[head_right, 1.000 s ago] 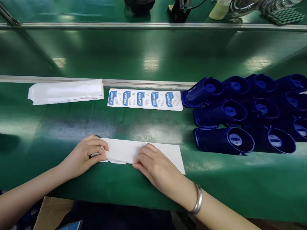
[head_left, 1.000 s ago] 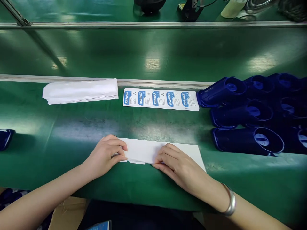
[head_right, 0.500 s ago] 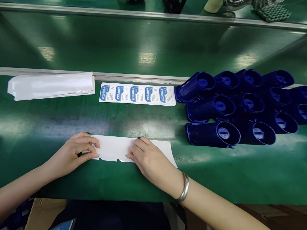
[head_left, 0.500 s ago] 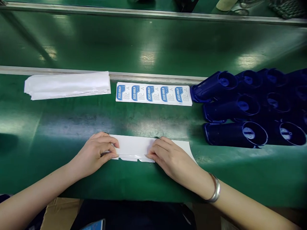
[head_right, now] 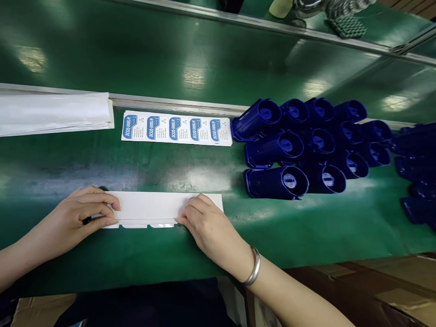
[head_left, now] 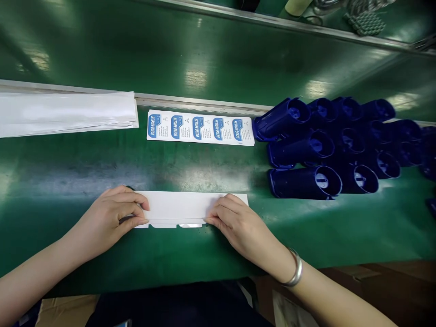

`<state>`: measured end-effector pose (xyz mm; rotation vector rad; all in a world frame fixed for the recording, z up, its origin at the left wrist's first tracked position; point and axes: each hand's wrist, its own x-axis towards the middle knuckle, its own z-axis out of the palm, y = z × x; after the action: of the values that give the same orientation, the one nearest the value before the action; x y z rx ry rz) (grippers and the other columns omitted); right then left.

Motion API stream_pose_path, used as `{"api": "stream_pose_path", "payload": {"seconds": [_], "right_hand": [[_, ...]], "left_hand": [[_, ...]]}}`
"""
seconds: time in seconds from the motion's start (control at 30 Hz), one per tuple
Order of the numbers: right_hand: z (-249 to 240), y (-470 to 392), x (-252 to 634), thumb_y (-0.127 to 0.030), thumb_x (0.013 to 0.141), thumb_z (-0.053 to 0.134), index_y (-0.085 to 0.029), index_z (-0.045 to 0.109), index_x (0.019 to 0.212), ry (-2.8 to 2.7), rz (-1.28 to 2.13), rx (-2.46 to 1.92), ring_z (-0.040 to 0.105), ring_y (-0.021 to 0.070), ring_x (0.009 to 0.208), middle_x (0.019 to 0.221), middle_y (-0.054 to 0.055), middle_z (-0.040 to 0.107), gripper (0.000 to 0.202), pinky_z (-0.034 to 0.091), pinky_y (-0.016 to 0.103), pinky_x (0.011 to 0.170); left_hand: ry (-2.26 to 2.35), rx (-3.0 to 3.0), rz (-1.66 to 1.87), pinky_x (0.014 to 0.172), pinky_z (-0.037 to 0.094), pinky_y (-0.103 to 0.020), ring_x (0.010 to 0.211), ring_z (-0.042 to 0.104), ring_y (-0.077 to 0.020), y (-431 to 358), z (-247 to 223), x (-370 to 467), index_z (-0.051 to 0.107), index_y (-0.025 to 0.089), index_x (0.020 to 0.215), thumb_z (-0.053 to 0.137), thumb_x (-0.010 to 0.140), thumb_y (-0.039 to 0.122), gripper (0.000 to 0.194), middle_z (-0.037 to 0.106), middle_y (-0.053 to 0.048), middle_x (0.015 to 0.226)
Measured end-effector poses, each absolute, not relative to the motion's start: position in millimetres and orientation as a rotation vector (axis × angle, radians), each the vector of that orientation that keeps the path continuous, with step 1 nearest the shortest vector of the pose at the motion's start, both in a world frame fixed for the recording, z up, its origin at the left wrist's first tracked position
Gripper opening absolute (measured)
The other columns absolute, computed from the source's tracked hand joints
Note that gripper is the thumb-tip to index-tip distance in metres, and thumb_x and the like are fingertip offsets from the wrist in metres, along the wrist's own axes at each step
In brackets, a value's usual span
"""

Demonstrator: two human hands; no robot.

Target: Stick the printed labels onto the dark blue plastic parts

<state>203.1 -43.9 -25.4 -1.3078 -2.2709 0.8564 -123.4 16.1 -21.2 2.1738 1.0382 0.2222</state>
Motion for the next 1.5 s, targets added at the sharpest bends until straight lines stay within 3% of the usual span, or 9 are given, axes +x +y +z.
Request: {"api": "stream_pose_path", "payload": {"seconds": [0.27, 0.7, 1.0, 1.2, 1.37, 1.5], "right_hand": [[-21.5, -39.5, 224.1, -0.020, 0.108, 0.055, -0.017, 0.062, 0.089, -2.231, 1.030, -1.291, 0.053, 0.0228, 0.084, 0.088, 0.005, 0.060, 0.021, 0.044, 0.037, 0.079], [-28.7, -35.9, 219.5, -0.013, 0.107, 0.052, -0.015, 0.059, 0.088, -2.396, 0.700, -1.332, 0.048, 0.0247, 0.082, 0.088, 0.008, 0.057, 0.020, 0.045, 0.038, 0.076], [-15.7, -35.1, 256.3, -0.015, 0.102, 0.066, -0.017, 0.063, 0.089, -2.437, 0.833, -1.301, 0.054, 0.0205, 0.083, 0.086, 0.004, 0.060, 0.014, 0.047, 0.033, 0.079], [-21.1, -29.6, 255.3, -0.018, 0.108, 0.057, -0.016, 0.061, 0.084, -2.325, 0.806, -1.331, 0.055, 0.0205, 0.079, 0.081, 0.004, 0.061, 0.024, 0.045, 0.034, 0.077], [-19.8, -25.0, 268.2, -0.026, 0.109, 0.057, -0.015, 0.066, 0.090, -2.258, 1.115, -1.179, 0.056, 0.0205, 0.087, 0.089, 0.005, 0.061, 0.023, 0.046, 0.035, 0.084], [-20.5, -24.0, 273.0, -0.023, 0.106, 0.061, -0.015, 0.068, 0.087, -2.263, 1.140, -1.155, 0.055, 0.0205, 0.087, 0.089, 0.005, 0.058, 0.022, 0.045, 0.034, 0.083]], "left_hand": [[1.028, 2.212, 0.237, 0.082, 0.046, -0.039, 0.095, 0.064, -0.0236, 18.8, -26.8, -127.1, 0.070, 0.031, 0.076, 0.055, 0.097, 0.040, 0.028, 0.073, 0.002, 0.106], [0.990, 2.273, 0.212, 0.078, 0.049, -0.037, 0.092, 0.065, -0.0235, 24.5, -25.5, -130.3, 0.072, 0.032, 0.076, 0.055, 0.097, 0.038, 0.028, 0.075, 0.000, 0.105], [1.022, 2.283, 0.248, 0.083, 0.049, -0.033, 0.099, 0.063, -0.0204, 25.4, -37.7, -140.0, 0.075, 0.037, 0.089, 0.058, 0.095, 0.048, 0.021, 0.074, 0.008, 0.108], [1.050, 2.259, 0.245, 0.088, 0.047, -0.039, 0.101, 0.062, -0.0215, 22.7, -42.3, -143.2, 0.074, 0.039, 0.091, 0.057, 0.095, 0.055, 0.024, 0.073, 0.013, 0.109], [1.137, 2.159, 0.251, 0.093, 0.043, -0.044, 0.105, 0.061, -0.0237, 19.9, -39.9, -141.4, 0.073, 0.038, 0.089, 0.054, 0.095, 0.060, 0.029, 0.072, 0.013, 0.110], [1.094, 2.203, 0.237, 0.090, 0.043, -0.042, 0.104, 0.061, -0.0231, 20.9, -44.2, -145.5, 0.073, 0.041, 0.092, 0.057, 0.095, 0.055, 0.022, 0.072, 0.014, 0.112]]}}
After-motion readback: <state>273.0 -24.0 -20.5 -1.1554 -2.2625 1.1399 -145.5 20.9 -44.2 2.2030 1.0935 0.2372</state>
